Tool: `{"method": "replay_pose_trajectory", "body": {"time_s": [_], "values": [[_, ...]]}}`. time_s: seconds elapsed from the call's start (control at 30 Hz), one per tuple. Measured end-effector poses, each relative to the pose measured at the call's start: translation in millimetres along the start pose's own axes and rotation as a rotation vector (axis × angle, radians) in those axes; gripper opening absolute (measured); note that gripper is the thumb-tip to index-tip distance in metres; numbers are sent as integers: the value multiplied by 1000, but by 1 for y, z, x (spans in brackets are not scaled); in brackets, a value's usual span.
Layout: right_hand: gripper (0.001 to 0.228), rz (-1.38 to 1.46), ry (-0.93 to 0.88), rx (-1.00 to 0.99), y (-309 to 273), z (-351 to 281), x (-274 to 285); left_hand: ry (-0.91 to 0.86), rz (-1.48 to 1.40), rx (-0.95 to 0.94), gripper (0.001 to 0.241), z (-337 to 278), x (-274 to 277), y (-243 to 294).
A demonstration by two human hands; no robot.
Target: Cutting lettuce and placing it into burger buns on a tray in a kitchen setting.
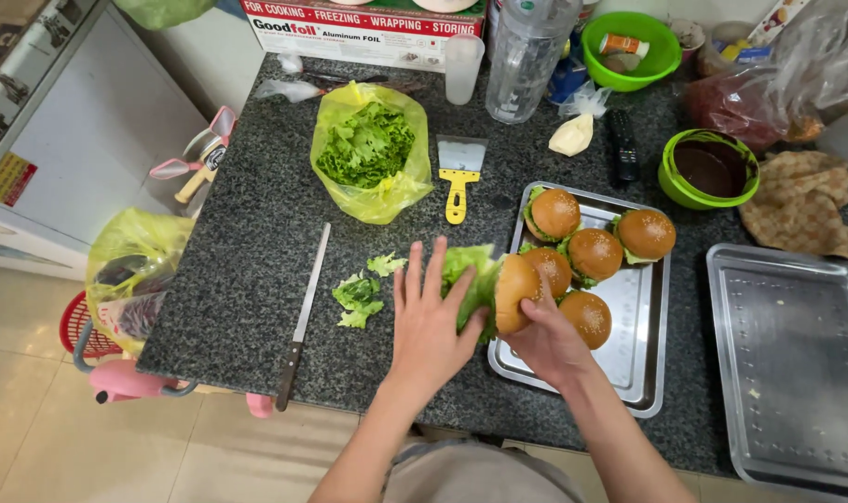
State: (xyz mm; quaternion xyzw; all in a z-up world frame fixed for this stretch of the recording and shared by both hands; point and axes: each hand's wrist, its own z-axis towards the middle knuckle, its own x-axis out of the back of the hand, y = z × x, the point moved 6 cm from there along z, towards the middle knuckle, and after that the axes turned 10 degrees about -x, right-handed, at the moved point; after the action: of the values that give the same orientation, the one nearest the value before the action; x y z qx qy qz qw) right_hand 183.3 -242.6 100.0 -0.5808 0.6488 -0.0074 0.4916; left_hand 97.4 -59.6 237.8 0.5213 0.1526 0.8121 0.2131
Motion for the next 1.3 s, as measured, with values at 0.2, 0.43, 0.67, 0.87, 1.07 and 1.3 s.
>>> {"method": "replay_pose_trajectory", "body": {"time_s": [0.2, 0.43, 0.67, 0.87, 1.07, 1.3], "values": [[89, -55, 101, -12, -8, -21, -21, -297, -165, 90, 62, -10, -16, -13], [73, -17, 99, -15, -13, -30, -31, 72, -891, 385, 61, -32, -31, -52], [83, -96, 29, -35, -12, -39, -44, 184, -833, 446, 37, -53, -74, -81], [78, -269, 37, 29, -8, -45, -45, 248, -760, 295, 33, -47, -53, -62], [110, -181, 152, 45, -17, -48, -26, 132, -1078, 728, 63, -50, -44, -61], [121, -199, 227, 46, -6, -57, -13, -149, -1115, 648, 109, -45, -96, -33]]}}
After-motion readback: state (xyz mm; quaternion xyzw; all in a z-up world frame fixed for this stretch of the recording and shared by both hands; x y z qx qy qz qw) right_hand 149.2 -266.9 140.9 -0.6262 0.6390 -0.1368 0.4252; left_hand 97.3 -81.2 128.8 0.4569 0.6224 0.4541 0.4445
